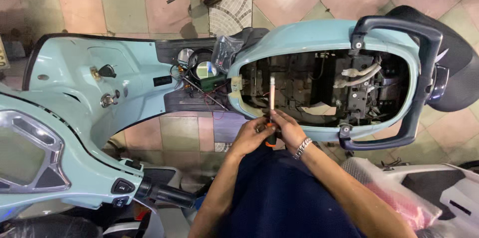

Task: The person works on the internal components of a light-blue scooter, using a multimeter to test electrical connections and a screwdriver to manipulate parts within the under-seat compartment. They handle various wires and connectors inside the scooter's body.

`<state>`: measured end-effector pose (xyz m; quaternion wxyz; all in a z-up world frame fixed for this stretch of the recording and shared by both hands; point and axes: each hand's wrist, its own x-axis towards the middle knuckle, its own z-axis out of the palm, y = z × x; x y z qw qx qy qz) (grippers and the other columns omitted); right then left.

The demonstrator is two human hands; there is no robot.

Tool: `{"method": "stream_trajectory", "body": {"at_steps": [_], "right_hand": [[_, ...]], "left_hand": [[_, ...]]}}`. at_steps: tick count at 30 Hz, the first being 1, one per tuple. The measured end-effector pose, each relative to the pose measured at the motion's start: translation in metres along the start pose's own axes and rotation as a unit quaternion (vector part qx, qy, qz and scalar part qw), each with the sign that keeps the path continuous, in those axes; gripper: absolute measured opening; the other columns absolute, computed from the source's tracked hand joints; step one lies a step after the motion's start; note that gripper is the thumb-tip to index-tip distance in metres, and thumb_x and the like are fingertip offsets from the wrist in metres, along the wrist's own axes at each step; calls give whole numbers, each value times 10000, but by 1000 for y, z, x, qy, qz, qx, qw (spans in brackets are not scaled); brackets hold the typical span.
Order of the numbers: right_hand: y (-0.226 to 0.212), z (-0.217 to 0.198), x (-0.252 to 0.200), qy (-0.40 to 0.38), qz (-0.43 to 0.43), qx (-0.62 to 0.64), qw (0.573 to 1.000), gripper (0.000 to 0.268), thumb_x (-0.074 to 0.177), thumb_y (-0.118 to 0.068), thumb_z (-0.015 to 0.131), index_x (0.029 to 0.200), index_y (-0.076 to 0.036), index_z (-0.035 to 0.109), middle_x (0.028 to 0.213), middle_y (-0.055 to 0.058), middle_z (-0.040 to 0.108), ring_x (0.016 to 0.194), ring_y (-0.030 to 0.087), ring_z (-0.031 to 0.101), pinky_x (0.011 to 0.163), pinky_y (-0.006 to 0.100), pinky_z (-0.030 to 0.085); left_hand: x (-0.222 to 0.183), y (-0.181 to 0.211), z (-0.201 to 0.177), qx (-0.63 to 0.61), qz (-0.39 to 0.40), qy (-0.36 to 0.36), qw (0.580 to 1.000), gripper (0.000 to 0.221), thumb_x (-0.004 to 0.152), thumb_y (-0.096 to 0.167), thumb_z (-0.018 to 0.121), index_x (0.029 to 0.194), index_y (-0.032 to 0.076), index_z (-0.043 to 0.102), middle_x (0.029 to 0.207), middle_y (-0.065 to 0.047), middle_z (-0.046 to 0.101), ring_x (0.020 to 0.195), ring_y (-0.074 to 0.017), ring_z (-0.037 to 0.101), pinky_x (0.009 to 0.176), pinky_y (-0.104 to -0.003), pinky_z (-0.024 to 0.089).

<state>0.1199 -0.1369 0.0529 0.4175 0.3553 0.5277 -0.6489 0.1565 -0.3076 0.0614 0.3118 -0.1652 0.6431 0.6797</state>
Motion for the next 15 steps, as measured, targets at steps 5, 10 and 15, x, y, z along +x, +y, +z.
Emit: {"method": "stream_trajectory", "body": {"at_steps": [5, 10, 15], "right_hand": [[7, 15, 10, -68, 2, -77, 995, 523, 965, -327, 612, 1426, -92, 538, 1273, 8, 693, 1117, 82, 653, 891, 308, 555], [18, -6, 8, 10, -62, -370, 927, 430, 954, -308, 653, 1298, -50, 673, 1018, 82, 790, 874, 169, 722, 804, 290, 568], [27, -38, 3, 28, -54, -338, 939, 387, 940, -289, 653, 1220, -24, 688, 977, 115, 795, 898, 162, 754, 786, 311, 573]], "left_hand": [[12, -43, -23, 85, 41, 155, 983, 382, 889, 322, 703, 1156, 51, 732, 924, -118, 781, 836, -208, 746, 736, -358, 569], [86, -145, -85, 237, -118, 480, 836, 462, 903, 543, 680, 1019, 97, 719, 863, -135, 767, 817, -370, 727, 722, -497, 535], [159, -252, -138, 307, -230, 415, 825, 483, 864, 593, 670, 1035, 142, 705, 948, -135, 762, 921, -386, 714, 753, -527, 545]]}}
